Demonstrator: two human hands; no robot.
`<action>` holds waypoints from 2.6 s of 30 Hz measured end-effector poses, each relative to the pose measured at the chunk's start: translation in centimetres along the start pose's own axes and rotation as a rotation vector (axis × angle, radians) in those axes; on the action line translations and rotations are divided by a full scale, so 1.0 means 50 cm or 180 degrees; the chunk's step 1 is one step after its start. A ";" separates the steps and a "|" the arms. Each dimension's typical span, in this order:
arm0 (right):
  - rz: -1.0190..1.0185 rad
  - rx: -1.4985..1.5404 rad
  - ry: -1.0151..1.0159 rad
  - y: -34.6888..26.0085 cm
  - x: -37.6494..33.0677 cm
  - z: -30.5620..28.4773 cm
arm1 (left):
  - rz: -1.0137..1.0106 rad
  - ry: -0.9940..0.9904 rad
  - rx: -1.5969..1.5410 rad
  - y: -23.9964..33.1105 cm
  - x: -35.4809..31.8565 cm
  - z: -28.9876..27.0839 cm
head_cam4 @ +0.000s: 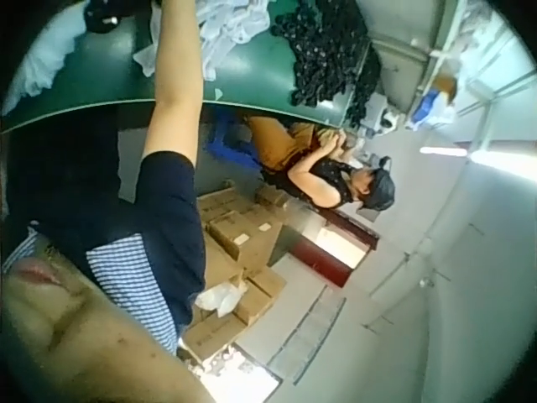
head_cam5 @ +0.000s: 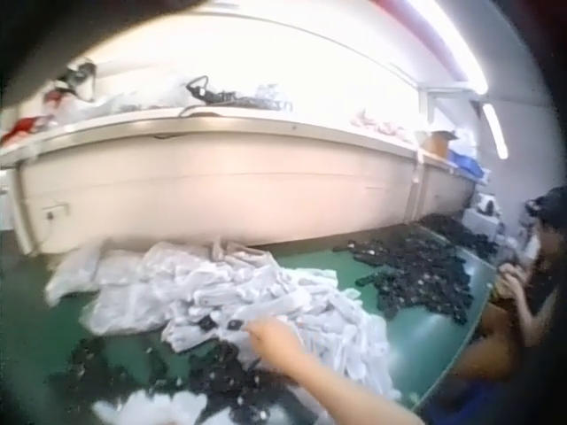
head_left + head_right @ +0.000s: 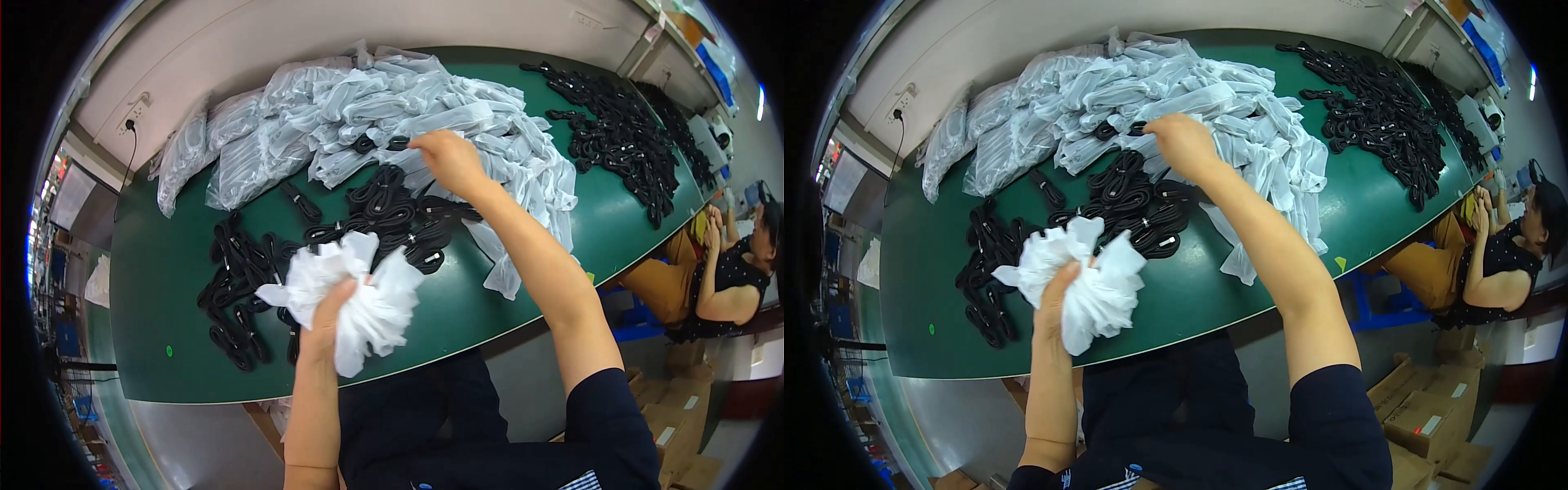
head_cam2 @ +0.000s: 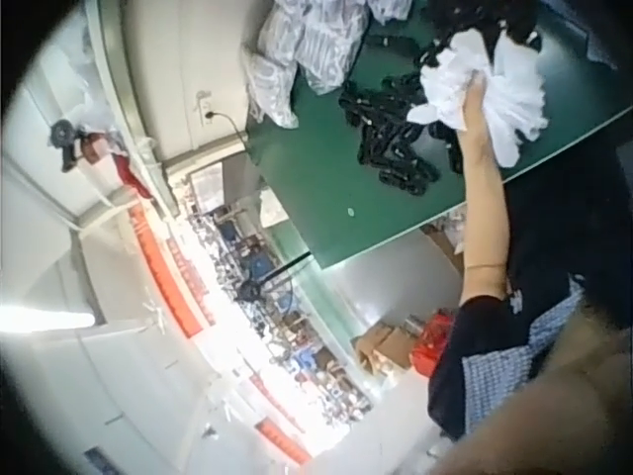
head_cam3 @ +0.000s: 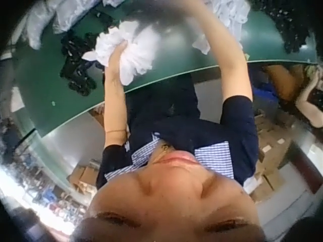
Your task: The recorder is taking black cables out of small protective bags and repacking them into larger plastic bags in a factory environment.
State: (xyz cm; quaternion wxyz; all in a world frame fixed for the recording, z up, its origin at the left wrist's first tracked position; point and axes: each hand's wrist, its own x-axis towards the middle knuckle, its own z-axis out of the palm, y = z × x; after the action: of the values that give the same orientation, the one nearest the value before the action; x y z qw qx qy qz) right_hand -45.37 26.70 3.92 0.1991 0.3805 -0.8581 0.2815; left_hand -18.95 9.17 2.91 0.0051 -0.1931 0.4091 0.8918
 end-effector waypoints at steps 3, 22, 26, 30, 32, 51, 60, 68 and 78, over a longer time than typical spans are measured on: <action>-0.0413 -0.0795 -0.0759 -0.011 0.031 0.057 | -0.0011 -0.0188 -0.0146 -0.033 -0.001 0.030; 0.1567 0.2796 -0.0024 -0.076 0.083 -0.080 | 0.0656 0.0035 0.0437 -0.019 -0.004 0.079; 0.1291 0.3145 -0.0689 -0.193 0.041 -0.099 | 0.2124 0.0160 0.1702 0.007 0.032 0.094; 0.0863 0.3957 -0.1483 -0.256 -0.003 -0.081 | 0.2216 0.0221 0.2200 0.029 0.052 0.073; 0.0791 0.3468 -0.1372 -0.240 0.009 -0.068 | 0.2039 0.0344 0.2457 0.024 0.049 0.045; 0.1094 0.2903 0.0135 -0.116 0.130 -0.102 | 0.1191 0.0273 0.0736 0.009 0.003 0.076; 0.0671 0.3441 -0.1959 -0.226 0.008 -0.081 | 0.1492 0.0290 0.1724 0.016 0.009 0.062; -0.0133 -0.1110 0.0218 0.077 0.031 0.016 | 0.1003 0.0310 0.0801 -0.009 0.003 0.056; 0.0339 -0.0696 0.0261 0.084 0.047 -0.007 | 0.0771 0.0247 -0.0036 -0.005 -0.010 0.056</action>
State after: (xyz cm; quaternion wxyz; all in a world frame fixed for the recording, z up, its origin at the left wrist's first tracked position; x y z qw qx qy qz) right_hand -50.02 27.94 4.10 0.2590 0.2986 -0.8938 0.2117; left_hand -19.39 11.47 4.55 -0.1196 -0.1767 0.4243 0.8800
